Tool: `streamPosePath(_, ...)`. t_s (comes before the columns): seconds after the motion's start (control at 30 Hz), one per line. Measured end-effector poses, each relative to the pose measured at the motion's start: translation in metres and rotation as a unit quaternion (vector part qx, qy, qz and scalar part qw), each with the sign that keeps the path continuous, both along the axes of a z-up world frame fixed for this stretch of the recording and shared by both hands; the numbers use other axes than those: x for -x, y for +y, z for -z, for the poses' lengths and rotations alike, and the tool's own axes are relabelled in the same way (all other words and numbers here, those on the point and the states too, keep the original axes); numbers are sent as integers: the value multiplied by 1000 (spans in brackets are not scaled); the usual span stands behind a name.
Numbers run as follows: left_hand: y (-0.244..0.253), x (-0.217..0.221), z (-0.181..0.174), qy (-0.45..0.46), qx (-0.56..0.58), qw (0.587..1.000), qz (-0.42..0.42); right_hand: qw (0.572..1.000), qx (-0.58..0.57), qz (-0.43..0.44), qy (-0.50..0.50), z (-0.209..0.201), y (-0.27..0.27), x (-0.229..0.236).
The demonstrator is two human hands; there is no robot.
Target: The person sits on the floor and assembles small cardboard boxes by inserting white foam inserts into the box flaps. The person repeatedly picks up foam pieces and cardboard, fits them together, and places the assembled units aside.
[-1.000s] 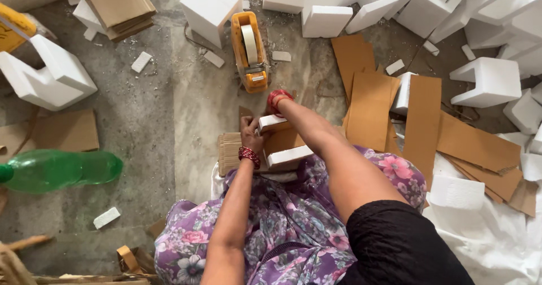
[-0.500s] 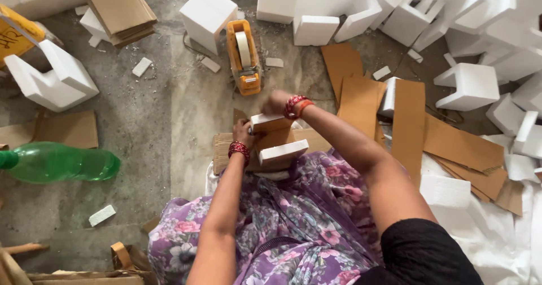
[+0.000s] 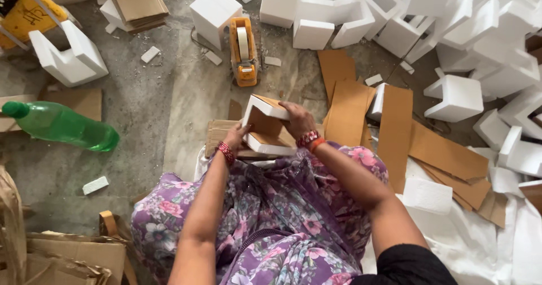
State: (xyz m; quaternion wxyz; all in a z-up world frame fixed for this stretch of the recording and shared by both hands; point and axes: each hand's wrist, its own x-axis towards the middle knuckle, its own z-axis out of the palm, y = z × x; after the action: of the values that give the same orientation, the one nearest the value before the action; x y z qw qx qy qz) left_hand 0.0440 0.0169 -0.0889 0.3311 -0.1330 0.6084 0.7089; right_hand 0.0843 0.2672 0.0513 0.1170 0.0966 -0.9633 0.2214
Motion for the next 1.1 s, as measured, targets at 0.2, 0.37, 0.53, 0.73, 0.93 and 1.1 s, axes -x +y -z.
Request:
streamPosePath(0.2, -7, 34, -64, 352, 373, 847, 140, 936, 130, -161, -286, 32, 25, 8)
streamPosePath(0.37, 8, 32, -110, 343, 400, 836, 152, 857, 492, -95, -118, 87, 1, 73)
streamPosePath(0.53, -9, 48, -139, 282, 479, 800, 227, 923, 356, 128, -68, 85, -25, 163)
streamPosePath(0.73, -20, 61, -117, 360, 398, 837, 108, 946, 105, 210, -222, 90, -63, 260)
streamPosePath(0.93, -16, 78, -67, 430, 295, 853, 28, 872, 360, 245, -225, 109, -69, 266)
streamPosePath(1.1, -11, 87, -47, 407, 255, 877, 30, 879, 423, 125, -179, 93, -64, 132)
